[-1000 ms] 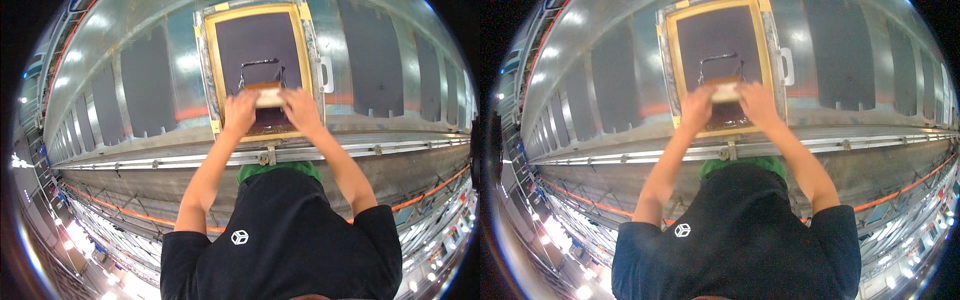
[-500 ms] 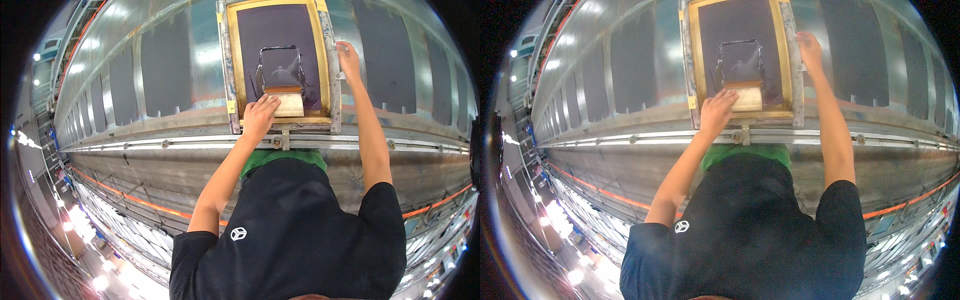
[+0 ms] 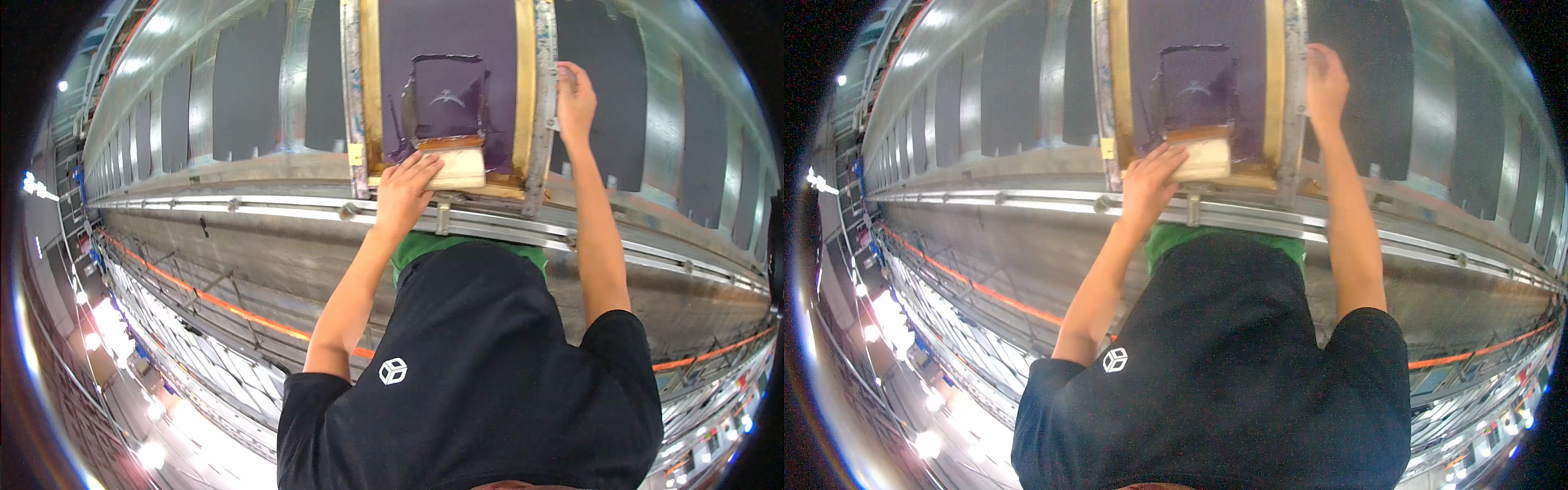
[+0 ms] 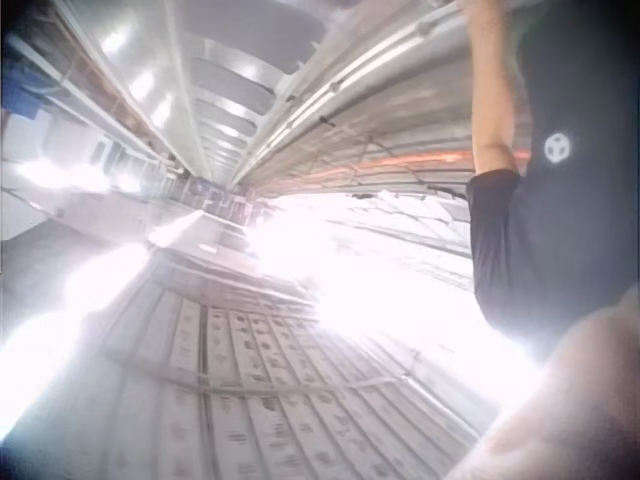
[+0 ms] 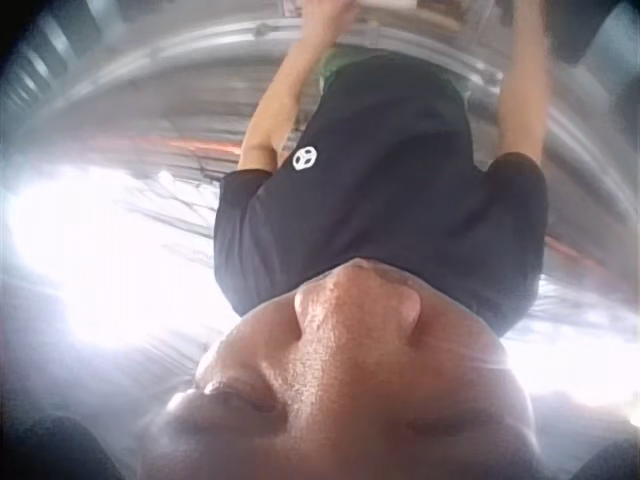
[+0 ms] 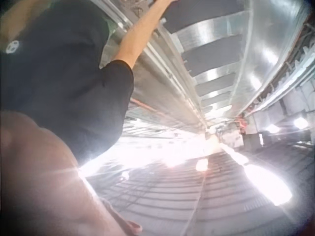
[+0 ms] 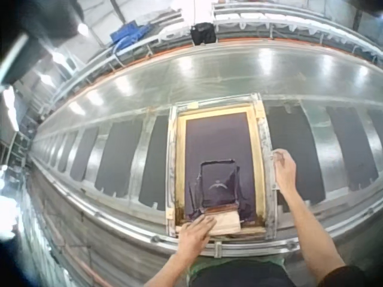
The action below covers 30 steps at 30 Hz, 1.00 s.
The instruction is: The person carries a screen printing frame to a conveyor and uses a squeegee to pull purple ink across the mesh onto a white garment below. The person repeatedly strokes the squeegee to coat the screen and print the design, then lifts the frame to move to the next garment.
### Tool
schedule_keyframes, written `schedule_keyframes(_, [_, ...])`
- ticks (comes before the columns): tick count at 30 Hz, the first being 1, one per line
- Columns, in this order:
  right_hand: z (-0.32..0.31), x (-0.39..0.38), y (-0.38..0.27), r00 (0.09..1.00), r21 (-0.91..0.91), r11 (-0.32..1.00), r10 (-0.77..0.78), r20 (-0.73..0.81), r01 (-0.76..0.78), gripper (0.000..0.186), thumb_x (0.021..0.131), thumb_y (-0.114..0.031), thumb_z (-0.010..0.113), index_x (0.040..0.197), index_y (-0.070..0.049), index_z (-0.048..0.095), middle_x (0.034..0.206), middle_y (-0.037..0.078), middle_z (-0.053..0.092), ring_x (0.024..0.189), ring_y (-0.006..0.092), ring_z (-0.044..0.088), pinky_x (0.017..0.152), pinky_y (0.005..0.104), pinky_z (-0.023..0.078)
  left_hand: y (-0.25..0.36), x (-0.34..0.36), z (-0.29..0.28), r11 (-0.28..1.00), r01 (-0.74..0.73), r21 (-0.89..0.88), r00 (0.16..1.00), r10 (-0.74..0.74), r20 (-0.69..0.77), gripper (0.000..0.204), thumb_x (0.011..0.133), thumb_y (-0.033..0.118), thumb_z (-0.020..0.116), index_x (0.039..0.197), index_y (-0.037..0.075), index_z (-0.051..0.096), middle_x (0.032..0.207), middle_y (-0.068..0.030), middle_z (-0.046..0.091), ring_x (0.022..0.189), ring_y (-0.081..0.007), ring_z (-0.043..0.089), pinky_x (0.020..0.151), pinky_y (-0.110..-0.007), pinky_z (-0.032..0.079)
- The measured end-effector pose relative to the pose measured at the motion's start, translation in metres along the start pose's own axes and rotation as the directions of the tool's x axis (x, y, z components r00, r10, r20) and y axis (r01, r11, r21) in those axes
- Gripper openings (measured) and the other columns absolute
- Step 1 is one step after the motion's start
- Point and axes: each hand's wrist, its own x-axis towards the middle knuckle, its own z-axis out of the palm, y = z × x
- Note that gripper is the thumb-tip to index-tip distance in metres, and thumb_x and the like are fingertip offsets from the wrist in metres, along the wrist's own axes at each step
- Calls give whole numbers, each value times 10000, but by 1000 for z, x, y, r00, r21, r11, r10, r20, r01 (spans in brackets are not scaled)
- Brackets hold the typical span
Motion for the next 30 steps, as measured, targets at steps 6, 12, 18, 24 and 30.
schedule_keyframes(6, [108,-47,-43,1000,2,1000,11,-16,-11,266,1022,-316,629,1156,-101,710,763,4,572,677,101,493,647,279,396,-105,-25,-55,999,-21,30,998,20,53,617,696,48,788,1292,157,672,1358,3,666,1289,-226,596,938,-388,470])
schedule_keyframes(12, [143,-55,-66,998,-92,994,50,-23,-52,249,1009,-308,621,1118,-102,709,807,125,658,655,196,541,699,346,473,-149,-42,-68,991,-66,119,998,67,-3,651,659,66,823,1286,173,679,1346,7,677,1282,-218,607,936,-384,466])
schedule_keyframes(18, [139,-53,-57,994,-206,974,105,34,-95,292,996,-344,635,1156,-112,713,849,152,680,685,238,575,734,360,484,-154,-72,-68,990,-108,90,993,103,52,642,680,69,819,1295,196,682,1340,18,686,1276,-205,619,912,-380,467])
schedule_keyframes(24, [122,-59,-88,903,-599,679,-358,236,425,452,928,-423,711,1312,-187,683,1155,78,655,1019,266,571,937,430,449,-181,6,-64,973,-133,190,987,148,-66,541,748,35,771,1253,208,687,1305,22,703,1242,-200,643,894,-393,470])
schedule_keyframes(30, [173,-95,-172,762,-383,702,-356,542,600,511,799,-299,798,1275,-157,677,1229,10,677,1078,261,574,926,404,431,-194,119,-92,988,-153,-36,978,146,-148,456,746,-10,735,1164,171,713,1236,-22,720,1075,-216,697,850,-345,481])
